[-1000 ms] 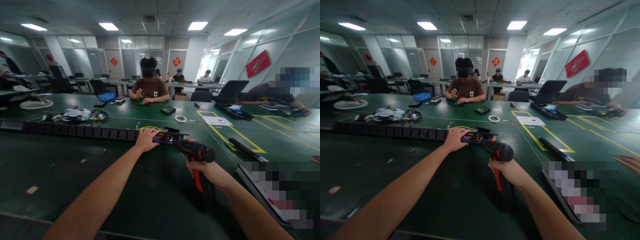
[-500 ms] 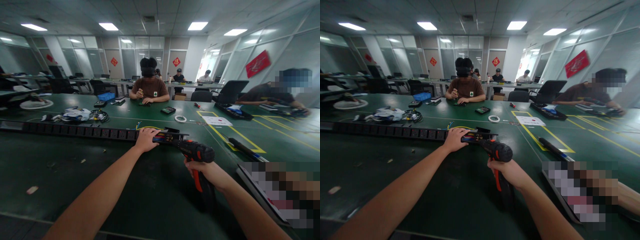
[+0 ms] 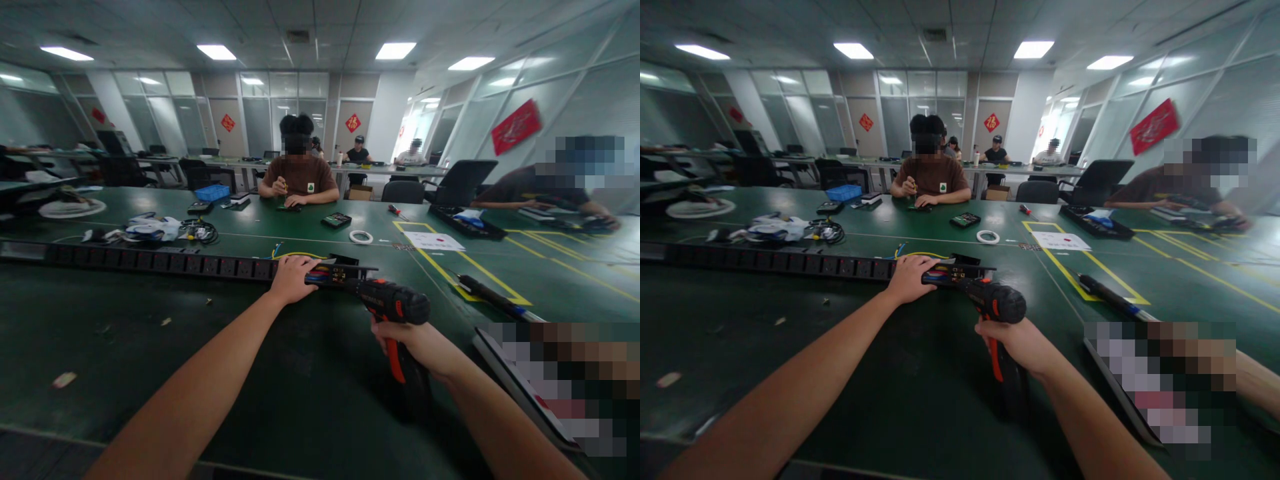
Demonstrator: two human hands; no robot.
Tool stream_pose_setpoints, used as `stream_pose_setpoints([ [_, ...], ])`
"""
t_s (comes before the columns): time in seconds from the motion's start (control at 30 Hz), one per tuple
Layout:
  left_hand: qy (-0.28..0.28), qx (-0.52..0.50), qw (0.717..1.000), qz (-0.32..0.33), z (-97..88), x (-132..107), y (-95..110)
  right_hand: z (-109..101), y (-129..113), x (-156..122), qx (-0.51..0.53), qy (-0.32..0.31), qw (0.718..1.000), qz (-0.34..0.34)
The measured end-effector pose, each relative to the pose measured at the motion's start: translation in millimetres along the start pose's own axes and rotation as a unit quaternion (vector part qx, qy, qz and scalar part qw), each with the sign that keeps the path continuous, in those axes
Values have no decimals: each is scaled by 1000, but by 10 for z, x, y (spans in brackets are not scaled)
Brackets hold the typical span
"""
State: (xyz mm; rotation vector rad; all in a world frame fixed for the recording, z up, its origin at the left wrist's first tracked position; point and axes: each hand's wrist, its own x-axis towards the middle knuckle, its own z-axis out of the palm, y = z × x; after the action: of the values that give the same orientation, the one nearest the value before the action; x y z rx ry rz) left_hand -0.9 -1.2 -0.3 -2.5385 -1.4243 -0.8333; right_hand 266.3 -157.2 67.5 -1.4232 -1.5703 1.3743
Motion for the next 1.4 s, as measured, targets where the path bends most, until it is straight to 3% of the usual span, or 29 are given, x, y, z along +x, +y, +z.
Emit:
stream_pose_setpoints([
  [1.4,7,16,1000,7,3,5,-9,-20,15,19,3,-9,1000,-5],
])
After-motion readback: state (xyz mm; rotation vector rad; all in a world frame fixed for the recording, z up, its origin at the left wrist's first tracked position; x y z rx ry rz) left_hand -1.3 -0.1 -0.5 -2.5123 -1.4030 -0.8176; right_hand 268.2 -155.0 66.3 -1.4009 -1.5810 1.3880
